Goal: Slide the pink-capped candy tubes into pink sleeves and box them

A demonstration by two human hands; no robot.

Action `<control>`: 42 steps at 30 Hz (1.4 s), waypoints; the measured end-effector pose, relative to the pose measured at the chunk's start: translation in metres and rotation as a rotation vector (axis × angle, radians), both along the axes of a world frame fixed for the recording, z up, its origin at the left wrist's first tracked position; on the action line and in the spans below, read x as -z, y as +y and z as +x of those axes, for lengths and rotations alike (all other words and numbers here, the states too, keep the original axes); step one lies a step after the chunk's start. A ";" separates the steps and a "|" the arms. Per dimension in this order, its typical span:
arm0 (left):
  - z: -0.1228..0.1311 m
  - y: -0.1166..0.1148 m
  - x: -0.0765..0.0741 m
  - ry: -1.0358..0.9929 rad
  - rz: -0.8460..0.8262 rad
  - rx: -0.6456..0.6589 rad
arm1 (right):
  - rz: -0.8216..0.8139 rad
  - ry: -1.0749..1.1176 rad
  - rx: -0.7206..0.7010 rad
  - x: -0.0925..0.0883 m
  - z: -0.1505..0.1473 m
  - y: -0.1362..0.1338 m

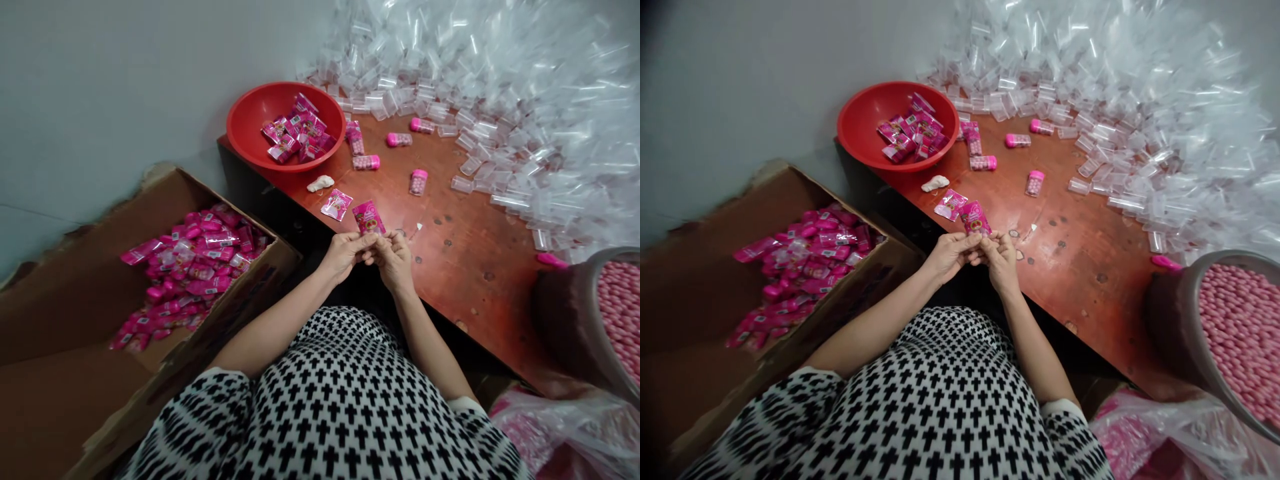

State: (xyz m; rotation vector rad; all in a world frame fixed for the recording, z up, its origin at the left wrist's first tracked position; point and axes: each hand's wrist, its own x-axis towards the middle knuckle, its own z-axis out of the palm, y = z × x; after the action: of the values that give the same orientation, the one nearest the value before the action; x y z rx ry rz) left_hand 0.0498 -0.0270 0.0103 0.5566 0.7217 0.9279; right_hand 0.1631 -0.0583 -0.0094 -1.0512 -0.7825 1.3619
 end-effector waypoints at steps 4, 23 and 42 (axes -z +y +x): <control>-0.013 -0.006 0.000 -0.012 0.009 0.021 | -0.056 -0.009 -0.050 -0.005 -0.007 0.011; -0.044 0.067 0.043 1.342 0.786 -0.323 | -0.113 -0.231 -0.115 -0.015 -0.007 0.007; -0.027 0.019 0.008 0.557 0.391 -0.342 | 0.050 -0.184 0.022 -0.014 -0.001 0.069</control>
State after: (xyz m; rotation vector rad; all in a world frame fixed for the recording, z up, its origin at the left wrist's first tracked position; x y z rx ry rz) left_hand 0.0233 -0.0084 0.0026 1.0849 1.1698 1.2617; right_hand 0.1625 0.0102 0.0045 -1.1535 -0.9330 1.2321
